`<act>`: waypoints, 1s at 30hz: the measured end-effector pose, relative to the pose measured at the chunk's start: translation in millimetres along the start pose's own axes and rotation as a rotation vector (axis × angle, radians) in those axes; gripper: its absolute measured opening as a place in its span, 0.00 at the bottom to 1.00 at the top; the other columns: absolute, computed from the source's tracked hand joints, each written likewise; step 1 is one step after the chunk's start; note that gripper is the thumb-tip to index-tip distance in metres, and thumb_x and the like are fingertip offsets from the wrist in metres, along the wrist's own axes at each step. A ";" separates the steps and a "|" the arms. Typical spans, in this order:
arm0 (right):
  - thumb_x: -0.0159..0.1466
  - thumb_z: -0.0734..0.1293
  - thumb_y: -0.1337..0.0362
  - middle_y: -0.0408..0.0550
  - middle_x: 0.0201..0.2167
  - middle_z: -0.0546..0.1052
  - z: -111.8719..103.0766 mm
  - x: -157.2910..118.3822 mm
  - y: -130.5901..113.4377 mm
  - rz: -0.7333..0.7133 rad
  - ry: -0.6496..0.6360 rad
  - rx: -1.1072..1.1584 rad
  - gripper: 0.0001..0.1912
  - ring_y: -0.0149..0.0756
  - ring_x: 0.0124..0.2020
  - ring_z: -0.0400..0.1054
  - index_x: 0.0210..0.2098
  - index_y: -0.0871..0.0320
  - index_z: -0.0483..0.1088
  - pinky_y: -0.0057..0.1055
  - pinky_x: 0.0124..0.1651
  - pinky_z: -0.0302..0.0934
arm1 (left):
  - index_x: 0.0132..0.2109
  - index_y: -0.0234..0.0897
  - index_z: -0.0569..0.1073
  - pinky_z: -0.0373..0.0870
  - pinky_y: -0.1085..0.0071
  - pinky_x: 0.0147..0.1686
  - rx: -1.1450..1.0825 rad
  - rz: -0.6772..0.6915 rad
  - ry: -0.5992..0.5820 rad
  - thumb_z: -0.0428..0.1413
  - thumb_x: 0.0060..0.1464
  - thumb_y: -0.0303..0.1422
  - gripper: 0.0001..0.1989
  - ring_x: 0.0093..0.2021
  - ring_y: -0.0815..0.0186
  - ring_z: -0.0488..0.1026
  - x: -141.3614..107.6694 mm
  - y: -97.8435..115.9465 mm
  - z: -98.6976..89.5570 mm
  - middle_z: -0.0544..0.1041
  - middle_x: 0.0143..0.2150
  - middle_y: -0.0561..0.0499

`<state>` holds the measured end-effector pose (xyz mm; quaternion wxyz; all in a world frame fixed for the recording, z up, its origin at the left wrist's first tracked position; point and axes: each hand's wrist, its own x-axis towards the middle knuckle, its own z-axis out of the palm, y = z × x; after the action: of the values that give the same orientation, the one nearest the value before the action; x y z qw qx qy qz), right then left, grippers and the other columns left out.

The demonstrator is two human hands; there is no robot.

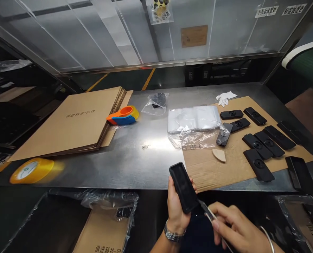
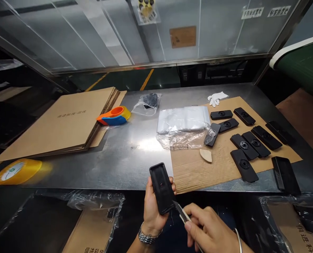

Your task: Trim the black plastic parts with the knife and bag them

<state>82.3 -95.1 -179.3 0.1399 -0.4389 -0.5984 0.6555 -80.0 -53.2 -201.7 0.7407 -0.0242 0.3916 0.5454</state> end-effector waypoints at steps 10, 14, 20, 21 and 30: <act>0.66 0.49 0.53 0.40 0.15 0.64 15.9 0.9 -21.9 0.073 0.027 -0.240 0.18 0.31 0.20 0.57 0.26 0.54 0.59 0.27 0.25 0.49 | 0.33 0.30 0.73 0.67 0.76 0.24 0.060 0.113 0.008 0.45 0.53 0.51 0.26 0.25 0.69 0.70 -4.9 -0.9 3.7 0.73 0.28 0.48; 0.65 0.49 0.54 0.39 0.14 0.63 17.3 2.1 -21.5 0.088 0.003 -0.227 0.17 0.31 0.20 0.56 0.26 0.54 0.57 0.27 0.25 0.48 | 0.32 0.30 0.73 0.68 0.75 0.26 0.060 0.133 -0.012 0.44 0.53 0.51 0.27 0.25 0.69 0.70 -6.6 -1.4 4.8 0.73 0.28 0.48; 0.65 0.48 0.55 0.38 0.14 0.63 17.7 2.9 -19.9 0.123 -0.015 -0.224 0.16 0.30 0.20 0.56 0.26 0.54 0.57 0.27 0.25 0.48 | 0.31 0.30 0.74 0.66 0.77 0.23 0.071 0.138 -0.014 0.43 0.53 0.51 0.28 0.25 0.70 0.69 -8.2 -1.5 7.2 0.72 0.28 0.48; 0.65 0.48 0.55 0.38 0.14 0.63 17.4 3.3 -20.4 0.127 -0.017 -0.228 0.16 0.30 0.19 0.55 0.26 0.54 0.57 0.27 0.25 0.47 | 0.31 0.30 0.74 0.66 0.77 0.23 0.066 0.141 -0.020 0.43 0.54 0.51 0.28 0.25 0.70 0.69 -8.3 -1.8 7.5 0.72 0.28 0.48; 0.65 0.49 0.57 0.35 0.13 0.60 18.6 6.3 -21.5 0.152 -0.035 -0.165 0.15 0.27 0.17 0.55 0.27 0.56 0.57 0.25 0.24 0.48 | 0.32 0.31 0.73 0.68 0.72 0.26 0.098 0.261 0.021 0.42 0.52 0.53 0.29 0.26 0.66 0.68 -8.2 -7.2 5.6 0.72 0.26 0.47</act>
<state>57.5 -97.6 -164.2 0.0430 -0.4814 -0.6176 0.6204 -71.8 -60.0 -195.7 0.6595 0.0573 0.4253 0.6172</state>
